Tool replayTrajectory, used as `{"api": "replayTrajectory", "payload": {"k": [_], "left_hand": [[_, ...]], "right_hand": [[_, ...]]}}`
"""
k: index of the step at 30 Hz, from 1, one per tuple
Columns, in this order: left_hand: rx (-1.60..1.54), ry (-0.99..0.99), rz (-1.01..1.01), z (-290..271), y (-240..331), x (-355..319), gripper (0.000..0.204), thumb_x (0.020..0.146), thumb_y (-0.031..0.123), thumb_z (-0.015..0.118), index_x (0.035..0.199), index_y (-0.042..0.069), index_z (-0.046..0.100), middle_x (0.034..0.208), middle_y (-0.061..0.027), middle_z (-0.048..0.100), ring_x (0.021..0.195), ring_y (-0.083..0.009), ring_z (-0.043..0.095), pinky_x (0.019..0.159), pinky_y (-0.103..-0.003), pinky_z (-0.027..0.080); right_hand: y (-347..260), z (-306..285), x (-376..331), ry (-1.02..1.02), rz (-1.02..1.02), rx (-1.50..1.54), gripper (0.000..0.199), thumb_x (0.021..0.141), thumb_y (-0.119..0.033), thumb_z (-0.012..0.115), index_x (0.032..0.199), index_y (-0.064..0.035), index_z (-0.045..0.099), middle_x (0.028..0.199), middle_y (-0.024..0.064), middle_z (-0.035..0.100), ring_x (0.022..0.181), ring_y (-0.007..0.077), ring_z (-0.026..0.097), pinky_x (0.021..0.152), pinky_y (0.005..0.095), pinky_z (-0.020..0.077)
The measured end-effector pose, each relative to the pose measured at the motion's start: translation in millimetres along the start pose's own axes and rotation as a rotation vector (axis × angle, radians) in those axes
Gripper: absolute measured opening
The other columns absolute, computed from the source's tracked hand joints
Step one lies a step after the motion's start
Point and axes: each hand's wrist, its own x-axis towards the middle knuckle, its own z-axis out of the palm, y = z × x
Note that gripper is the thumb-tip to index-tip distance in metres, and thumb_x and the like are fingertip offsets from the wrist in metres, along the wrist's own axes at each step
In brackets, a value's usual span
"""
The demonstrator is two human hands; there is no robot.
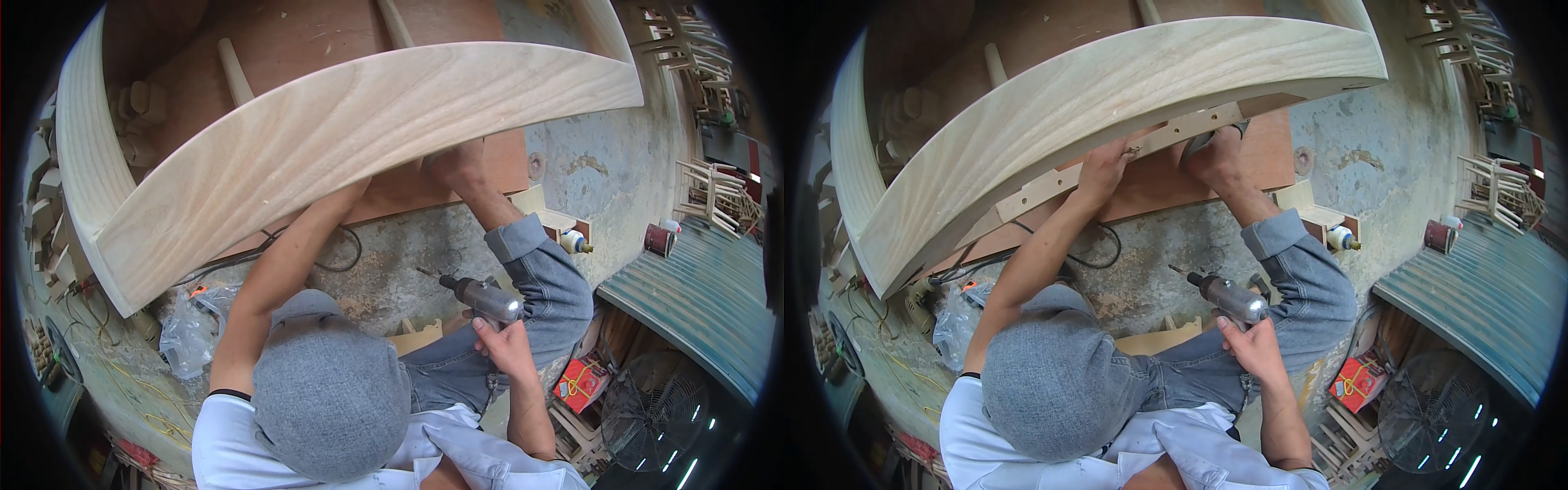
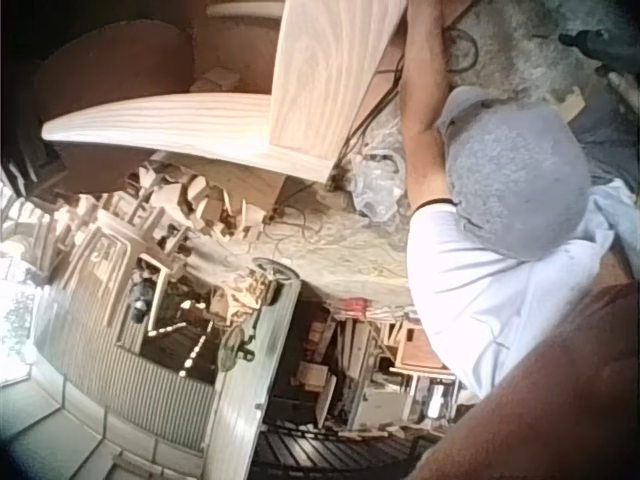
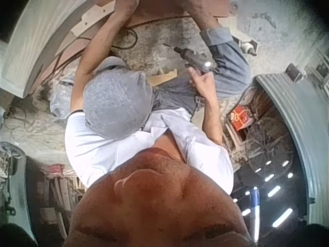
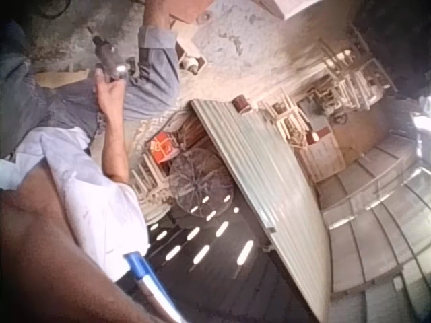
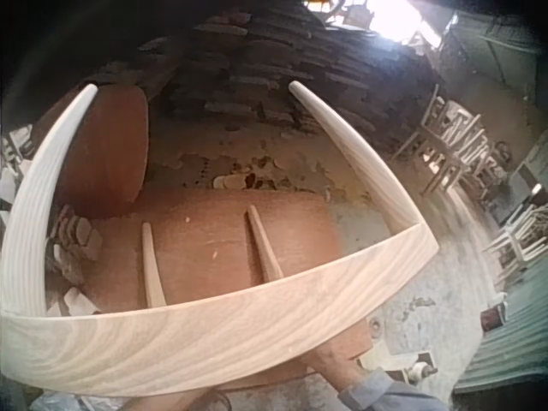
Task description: Assembling the frame of a wooden chair using a pneumatic nail gun and securing blocks.
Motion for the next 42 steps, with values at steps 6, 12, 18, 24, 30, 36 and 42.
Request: {"api": "replayTrajectory", "payload": {"k": [6,12,18,24,30,36,42], "left_hand": [[0.025,0.162,0.135,34.2,53.8,9.3,0.027,0.088,0.012,0.068,0.114,0.005,0.068,0.097,-0.0177,0.071,0.090,-0.0337,0.068,0.079,-0.039,0.053],[-0.176,-0.022,0.232,76.7,110.7,66.8,0.022,0.092,0.014,0.065,0.111,0.006,0.070,0.102,-0.0148,0.071,0.093,-0.0317,0.068,0.081,-0.036,0.052],[-0.012,-0.162,0.120,94.1,122.7,82.5,0.024,0.094,0.026,0.061,0.108,0.010,0.071,0.102,-0.0147,0.071,0.094,-0.0329,0.067,0.081,-0.040,0.052],[0.351,-0.277,0.219,96.7,116.0,96.8,0.030,0.097,0.031,0.054,0.112,0.008,0.065,0.107,-0.0166,0.068,0.096,-0.0358,0.066,0.082,-0.043,0.053],[-0.133,-0.338,0.417,104.2,110.0,98.7,0.039,0.090,0.029,0.063,0.121,0.006,0.060,0.107,-0.0184,0.067,0.097,-0.0341,0.065,0.087,-0.042,0.052],[-0.063,-0.185,0.390,80.9,87.0,105.6,0.044,0.086,0.028,0.069,0.123,0.005,0.060,0.107,-0.0180,0.067,0.097,-0.0326,0.065,0.089,-0.041,0.051],[-0.121,-0.074,0.402,87.8,57.9,51.0,0.049,0.082,0.027,0.074,0.124,0.005,0.060,0.107,-0.0177,0.067,0.098,-0.0311,0.065,0.090,-0.041,0.050]], "right_hand": [[-2.8,-18.6,-14.4,0.085,0.009,-0.050,0.028,0.093,-0.021,0.068,0.115,-0.0035,0.068,0.071,-0.0035,0.062,0.056,0.0046,0.055,0.050,0.0216,0.0444],[-1.6,-24.9,-18.7,0.090,0.027,-0.058,0.028,0.093,-0.024,0.069,0.114,-0.0051,0.070,0.069,-0.0040,0.061,0.056,0.0040,0.056,0.049,0.0209,0.0442],[0.4,-32.3,-17.7,0.038,0.113,-0.095,0.036,0.093,-0.016,0.066,0.125,-0.0006,0.059,0.104,0.0047,0.071,0.060,0.0058,0.057,0.049,0.0209,0.0448],[3.4,-33.0,-13.4,0.035,0.087,-0.043,0.036,0.093,-0.015,0.065,0.125,-0.0006,0.059,0.104,0.0048,0.071,0.060,0.0055,0.057,0.049,0.0208,0.0447],[6.3,-35.8,-13.0,0.060,0.105,-0.032,0.039,0.094,-0.016,0.065,0.129,-0.0004,0.056,0.107,0.0063,0.071,0.060,0.0053,0.056,0.049,0.0206,0.0452],[-27.7,-24.7,-6.1,0.097,-0.052,-0.015,0.027,0.095,-0.021,0.066,0.115,-0.0026,0.068,0.074,-0.0014,0.065,0.056,0.0041,0.056,0.048,0.0214,0.0454],[-73.4,-41.7,8.1,0.257,-0.234,-0.131,0.028,0.093,-0.021,0.068,0.112,0.0004,0.066,0.073,-0.0005,0.065,0.055,0.0063,0.056,0.050,0.0230,0.0452]]}}
